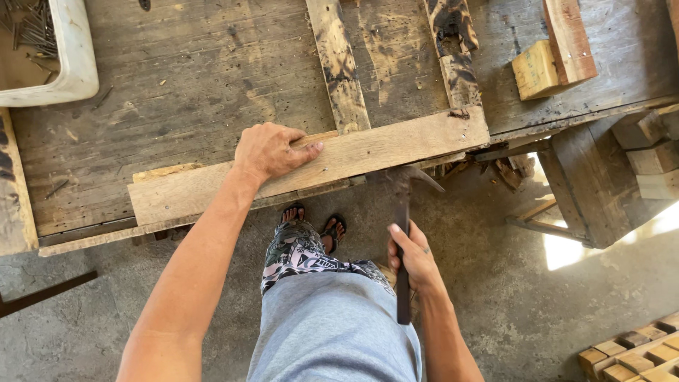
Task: The person takes nails from a plastic container on the workbench, positions them on a wooden plank laid across the bench, and hammers them in with a claw hammer, steadying the plank with the other hand and repositioning the plank between nails.
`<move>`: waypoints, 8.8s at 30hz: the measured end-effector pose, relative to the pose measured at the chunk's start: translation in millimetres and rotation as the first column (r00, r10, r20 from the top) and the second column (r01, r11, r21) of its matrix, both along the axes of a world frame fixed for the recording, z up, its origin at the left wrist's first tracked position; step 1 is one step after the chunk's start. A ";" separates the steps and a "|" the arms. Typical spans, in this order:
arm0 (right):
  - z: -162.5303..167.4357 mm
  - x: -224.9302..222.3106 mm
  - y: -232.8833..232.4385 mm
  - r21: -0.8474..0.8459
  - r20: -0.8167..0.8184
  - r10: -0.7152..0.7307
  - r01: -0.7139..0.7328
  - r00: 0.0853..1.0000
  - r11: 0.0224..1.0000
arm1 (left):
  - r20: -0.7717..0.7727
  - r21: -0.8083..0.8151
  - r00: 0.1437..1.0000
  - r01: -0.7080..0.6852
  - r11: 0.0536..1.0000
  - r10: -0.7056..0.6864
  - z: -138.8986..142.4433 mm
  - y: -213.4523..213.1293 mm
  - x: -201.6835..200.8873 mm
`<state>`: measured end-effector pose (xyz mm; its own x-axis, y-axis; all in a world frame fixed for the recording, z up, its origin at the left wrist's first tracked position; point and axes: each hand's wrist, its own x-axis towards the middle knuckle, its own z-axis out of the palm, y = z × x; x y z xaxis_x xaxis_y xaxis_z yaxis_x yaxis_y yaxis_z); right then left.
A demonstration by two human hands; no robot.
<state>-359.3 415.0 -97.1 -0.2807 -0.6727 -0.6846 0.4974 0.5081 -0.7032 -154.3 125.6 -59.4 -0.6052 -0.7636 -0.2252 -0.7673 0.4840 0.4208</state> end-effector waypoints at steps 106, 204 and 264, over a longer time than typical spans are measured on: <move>80.3 35.2 -58.6 0.056 -0.753 0.308 -0.410 0.581 0.910 | 0.049 0.039 0.992 0.112 0.993 -0.114 -8.7 -38.9 16.3; 24.7 26.3 -46.8 0.152 -0.818 0.361 -0.437 0.448 0.887 | 0.131 0.111 0.978 0.149 0.982 -0.163 2.9 -38.2 14.3; -12.0 235.9 21.9 0.221 -0.466 -0.245 0.380 0.850 0.898 | -0.424 0.000 0.874 0.261 0.965 -0.237 7.9 -68.2 57.0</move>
<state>-123.4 436.9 -109.2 -0.7438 -0.2858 -0.6042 0.3596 0.5908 -0.7222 -97.3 57.4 -51.4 -0.8205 -0.5692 0.0527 -0.3725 0.6023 0.7060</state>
